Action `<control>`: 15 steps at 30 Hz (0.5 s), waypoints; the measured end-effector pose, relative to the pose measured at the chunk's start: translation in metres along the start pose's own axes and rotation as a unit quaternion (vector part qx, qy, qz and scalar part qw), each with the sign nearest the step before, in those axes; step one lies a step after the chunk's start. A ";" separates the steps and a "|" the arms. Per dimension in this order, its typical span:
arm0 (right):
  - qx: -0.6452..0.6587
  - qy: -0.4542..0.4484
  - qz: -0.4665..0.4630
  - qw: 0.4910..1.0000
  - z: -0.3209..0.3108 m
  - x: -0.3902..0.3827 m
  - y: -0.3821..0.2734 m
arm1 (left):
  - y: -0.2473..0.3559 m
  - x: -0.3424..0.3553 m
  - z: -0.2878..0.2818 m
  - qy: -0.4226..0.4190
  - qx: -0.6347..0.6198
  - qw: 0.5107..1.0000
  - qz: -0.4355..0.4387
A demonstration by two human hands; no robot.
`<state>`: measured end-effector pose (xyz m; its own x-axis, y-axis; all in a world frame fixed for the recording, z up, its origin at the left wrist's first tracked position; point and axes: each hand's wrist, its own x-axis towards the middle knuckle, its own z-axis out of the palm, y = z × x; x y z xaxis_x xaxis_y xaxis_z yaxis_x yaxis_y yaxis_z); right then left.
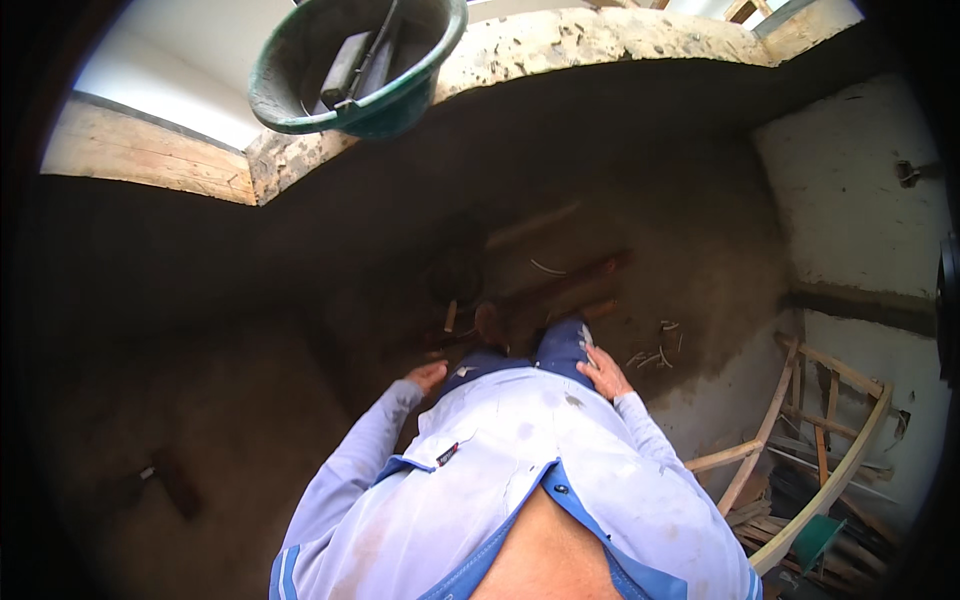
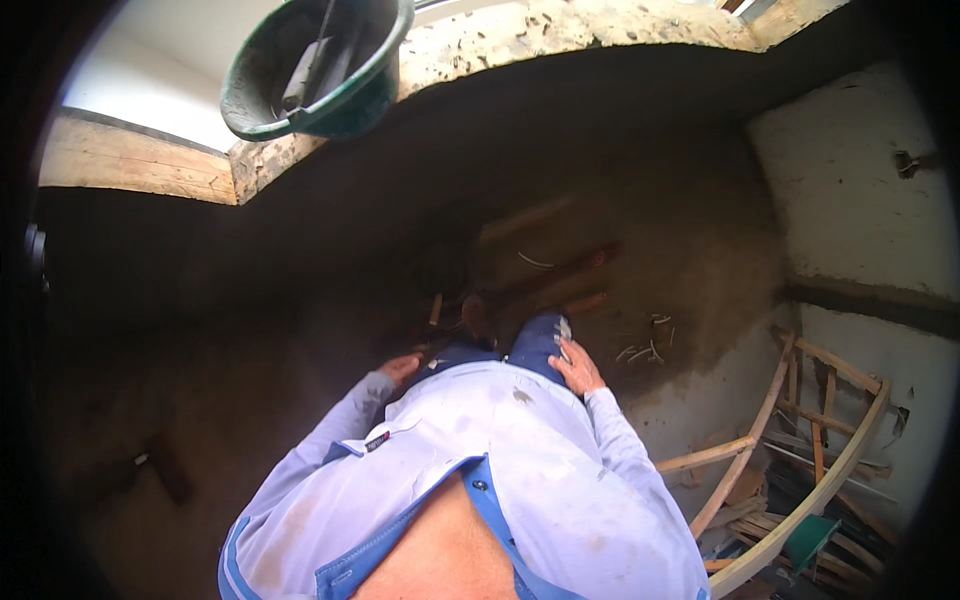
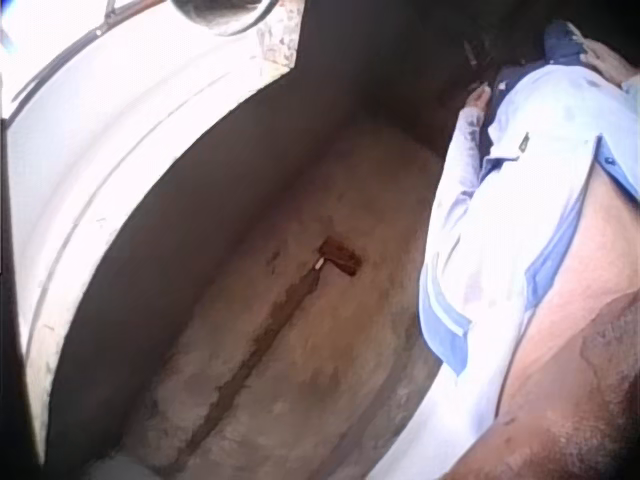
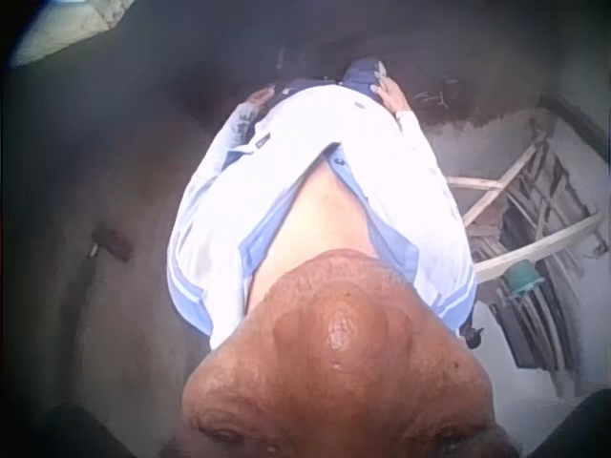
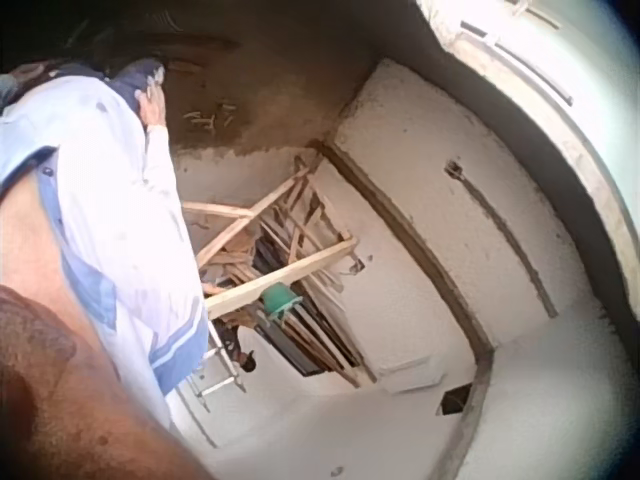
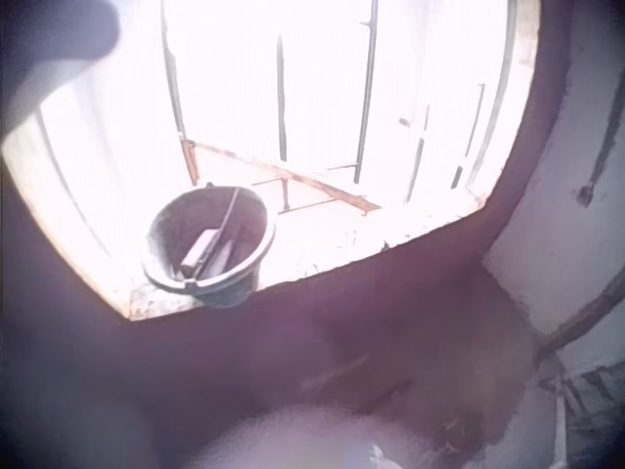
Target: The person smooths a wet concrete mixture onto a wall using a hand float, reaching into a bucket to get more mixture and applying it to the lower and corner sections of the wall.
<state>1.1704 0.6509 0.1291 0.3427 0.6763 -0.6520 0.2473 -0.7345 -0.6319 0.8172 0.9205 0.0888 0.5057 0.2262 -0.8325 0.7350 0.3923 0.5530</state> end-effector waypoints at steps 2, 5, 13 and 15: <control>-0.064 -0.002 -0.013 0.998 -0.021 0.011 -0.013 | 0.014 0.006 -0.006 0.051 0.031 0.998 0.013; -0.121 -0.085 -0.026 0.989 -0.053 0.033 -0.025 | 0.048 0.014 0.000 0.002 -0.046 0.998 0.046; -0.158 -0.257 -0.118 0.946 -0.151 0.093 -0.045 | 0.127 0.020 0.122 -0.025 0.088 0.988 0.126; -0.127 -0.300 -0.161 0.931 -0.169 0.099 -0.047 | 0.132 0.014 0.138 0.014 0.075 0.989 0.129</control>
<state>1.3455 0.7429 0.1648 -0.3364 0.7172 -0.6103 0.4830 -0.4250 -0.7656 0.9838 0.8525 0.1549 0.6741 0.3275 -0.6621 0.6424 0.1825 0.7443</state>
